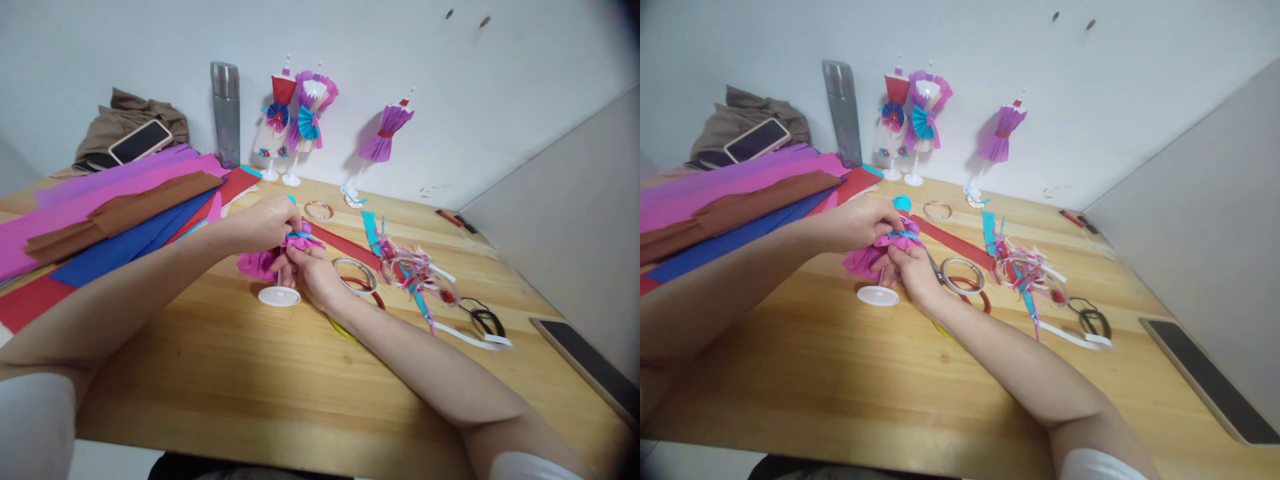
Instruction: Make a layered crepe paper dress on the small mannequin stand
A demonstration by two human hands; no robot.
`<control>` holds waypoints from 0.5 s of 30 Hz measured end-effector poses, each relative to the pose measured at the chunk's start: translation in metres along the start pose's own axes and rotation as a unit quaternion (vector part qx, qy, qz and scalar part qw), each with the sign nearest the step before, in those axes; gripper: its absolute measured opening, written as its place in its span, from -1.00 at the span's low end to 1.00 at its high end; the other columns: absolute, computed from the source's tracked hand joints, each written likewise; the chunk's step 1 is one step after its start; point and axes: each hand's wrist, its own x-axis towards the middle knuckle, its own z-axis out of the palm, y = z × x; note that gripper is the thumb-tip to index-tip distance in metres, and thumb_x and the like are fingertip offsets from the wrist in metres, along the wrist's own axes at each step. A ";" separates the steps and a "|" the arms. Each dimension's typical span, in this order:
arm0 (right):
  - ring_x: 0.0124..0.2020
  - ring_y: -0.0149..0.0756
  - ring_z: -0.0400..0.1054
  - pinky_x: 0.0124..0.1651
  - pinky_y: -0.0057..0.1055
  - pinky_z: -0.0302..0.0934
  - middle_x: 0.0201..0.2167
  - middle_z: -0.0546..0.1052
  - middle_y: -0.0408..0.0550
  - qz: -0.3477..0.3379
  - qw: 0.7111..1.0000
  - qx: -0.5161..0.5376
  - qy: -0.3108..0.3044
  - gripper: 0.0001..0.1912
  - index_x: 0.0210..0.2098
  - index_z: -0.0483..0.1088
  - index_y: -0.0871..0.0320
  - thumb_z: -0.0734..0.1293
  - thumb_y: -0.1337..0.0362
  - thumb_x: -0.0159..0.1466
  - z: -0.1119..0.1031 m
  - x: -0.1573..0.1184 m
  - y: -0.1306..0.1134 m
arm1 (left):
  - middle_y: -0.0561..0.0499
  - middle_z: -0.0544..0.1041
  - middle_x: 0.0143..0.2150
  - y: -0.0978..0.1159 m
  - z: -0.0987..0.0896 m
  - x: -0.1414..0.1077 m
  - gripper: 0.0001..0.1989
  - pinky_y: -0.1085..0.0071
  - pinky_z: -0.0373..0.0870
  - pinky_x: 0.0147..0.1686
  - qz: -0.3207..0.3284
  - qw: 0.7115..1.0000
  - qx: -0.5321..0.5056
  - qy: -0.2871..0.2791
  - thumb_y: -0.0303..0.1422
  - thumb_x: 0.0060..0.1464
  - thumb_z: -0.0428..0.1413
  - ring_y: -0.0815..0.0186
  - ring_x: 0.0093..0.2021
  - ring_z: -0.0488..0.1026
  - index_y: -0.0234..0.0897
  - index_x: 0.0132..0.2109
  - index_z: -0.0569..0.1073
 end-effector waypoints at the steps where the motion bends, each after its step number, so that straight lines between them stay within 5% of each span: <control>1: -0.72 -0.44 0.20 -0.57 -0.48 0.04 -0.77 0.42 -0.06 -0.001 1.000 -0.001 -0.001 -0.53 -0.65 0.44 0.14 0.39 -0.03 0.25 0.000 0.000 0.000 | 0.02 0.67 -0.32 0.000 0.000 0.000 -0.65 0.45 0.29 -0.31 0.004 1.000 0.006 0.004 -0.49 0.13 0.00 0.31 -0.31 0.49 -0.25 -0.18 0.70; 7: -0.71 -0.44 0.22 -0.57 -0.46 0.04 -0.77 0.43 -0.09 -0.016 1.000 -0.012 -0.015 -0.56 -0.62 0.45 0.16 0.44 -0.03 0.20 -0.002 0.001 0.003 | 0.01 0.56 -0.46 0.009 -0.003 -0.001 -0.75 0.38 0.14 -0.39 0.017 0.997 0.065 -0.024 -0.51 0.03 0.05 0.31 -0.42 0.35 -0.29 -0.34 0.65; 15: -0.70 -0.44 0.22 -0.56 -0.47 0.03 -0.78 0.41 -0.13 -0.021 0.999 -0.029 -0.012 -0.57 -0.58 0.50 0.20 0.51 -0.05 0.09 -0.003 0.002 0.006 | -0.05 0.57 -0.44 0.008 0.003 -0.004 -0.82 0.37 0.18 -0.28 0.034 0.996 0.069 -0.044 -0.52 0.08 0.09 0.28 -0.34 0.39 -0.33 -0.42 0.56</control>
